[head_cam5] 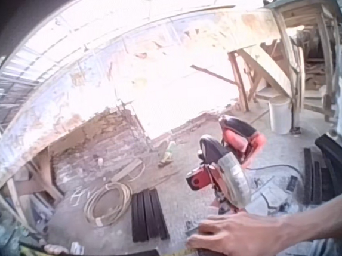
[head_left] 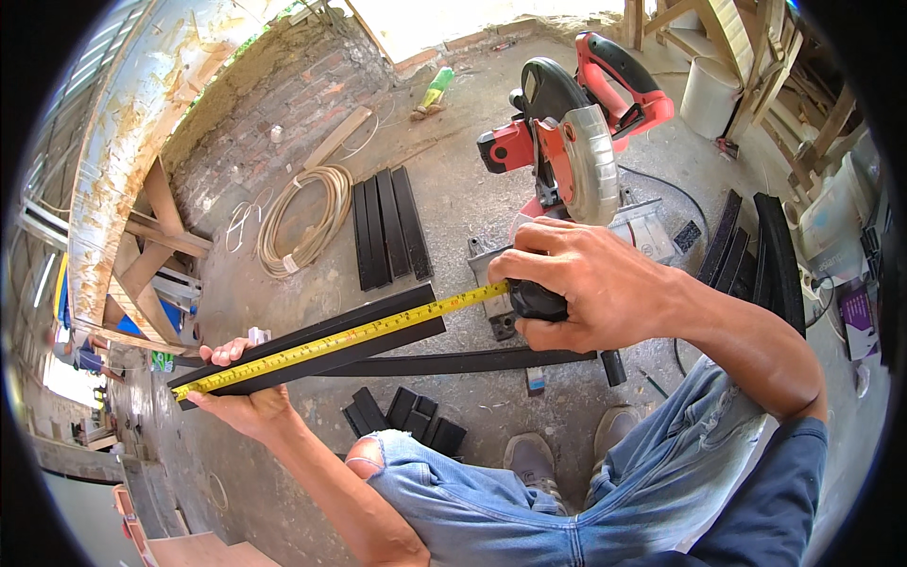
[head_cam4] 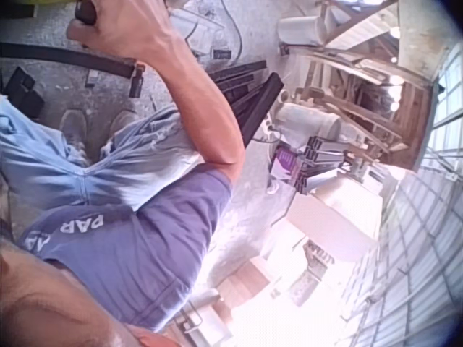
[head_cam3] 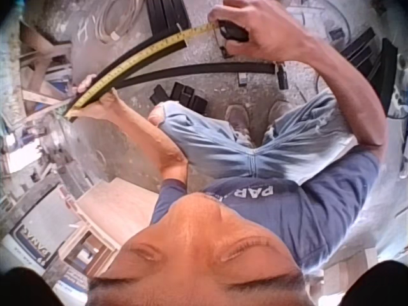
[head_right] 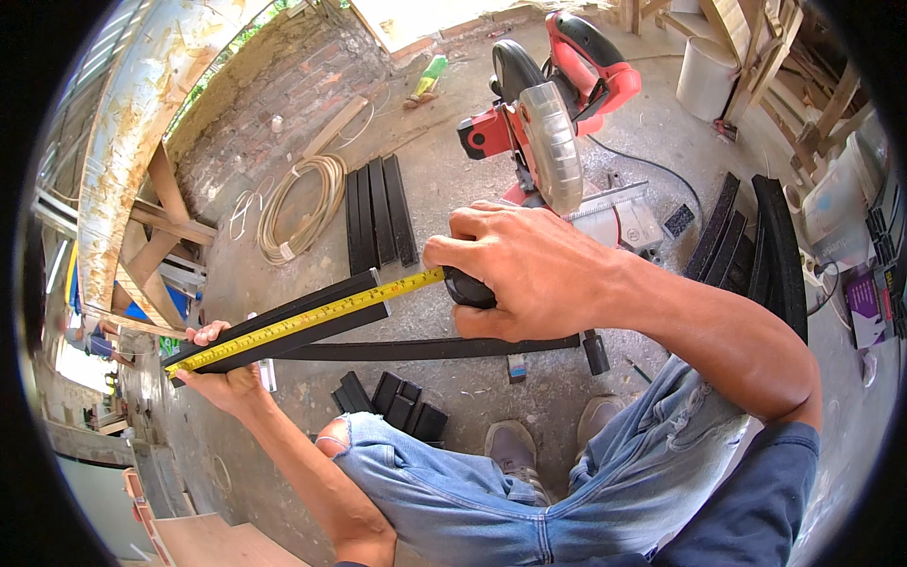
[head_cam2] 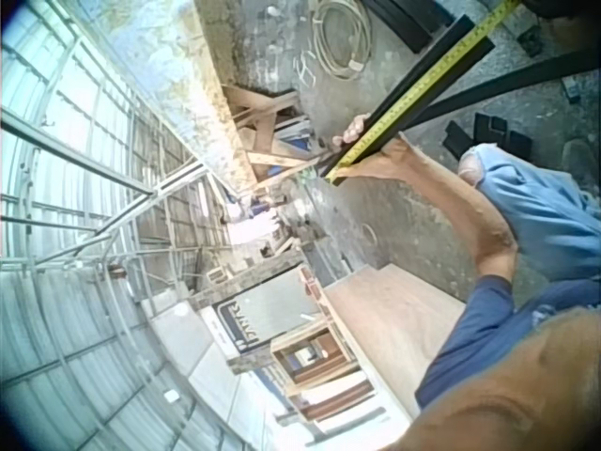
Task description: The person measures a black wooden board with a tape measure and cuts it using a miter saw.
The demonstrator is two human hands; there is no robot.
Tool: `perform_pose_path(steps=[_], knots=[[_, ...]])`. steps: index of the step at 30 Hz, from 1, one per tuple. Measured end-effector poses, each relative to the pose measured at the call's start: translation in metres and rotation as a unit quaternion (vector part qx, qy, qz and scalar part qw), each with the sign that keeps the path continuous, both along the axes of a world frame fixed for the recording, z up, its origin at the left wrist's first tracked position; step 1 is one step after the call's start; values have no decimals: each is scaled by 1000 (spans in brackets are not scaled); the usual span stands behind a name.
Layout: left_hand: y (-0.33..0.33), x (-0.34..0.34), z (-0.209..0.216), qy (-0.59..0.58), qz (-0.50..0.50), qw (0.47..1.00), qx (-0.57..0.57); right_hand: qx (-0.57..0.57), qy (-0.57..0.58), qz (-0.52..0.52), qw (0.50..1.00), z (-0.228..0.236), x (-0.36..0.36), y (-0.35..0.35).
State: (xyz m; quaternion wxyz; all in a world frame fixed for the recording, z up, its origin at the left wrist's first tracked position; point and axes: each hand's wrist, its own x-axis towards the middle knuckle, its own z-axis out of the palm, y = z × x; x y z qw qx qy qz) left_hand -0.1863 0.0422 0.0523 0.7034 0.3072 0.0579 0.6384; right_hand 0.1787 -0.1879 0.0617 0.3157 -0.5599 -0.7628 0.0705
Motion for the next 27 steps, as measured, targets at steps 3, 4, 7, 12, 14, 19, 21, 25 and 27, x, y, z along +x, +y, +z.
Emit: perform_pose_path(steps=[3, 4, 7, 12, 14, 19, 21, 25, 27], knots=[[-2, 2, 1, -3, -8, 1000, 5, -2, 12, 4, 1000, -1, -1, 1], [-2, 3, 1, -1, -8, 1000, 7, -4, 17, 7, 1000, -2, -1, 1], [-1, -2, 3, -4, -5, 1000, 3, 0, 22, 11, 1000, -3, -4, 2], [-2, -1, 1, 5, 22, 1000, -2, -15, 29, 11, 999, -2, -5, 0], [-3, 3, 2, 2, 21, 1000, -2, -15, 32, 11, 999, -3, -2, -2], [-2, 6, -3, 3, -4, 1000, 25, -18, 30, 11, 999, -3, 6, -3], [1, 6, 3, -11, 30, 998, 50, -37, 39, 16, 998, 4, 5, 2], [-7, 15, 20, -23, 60, 998, -11, -15, 88, 34, 995, 3, -7, 15], [-7, -4, 27, -31, -8, 999, 34, -49, 105, 23, 993, 12, -19, 14]])
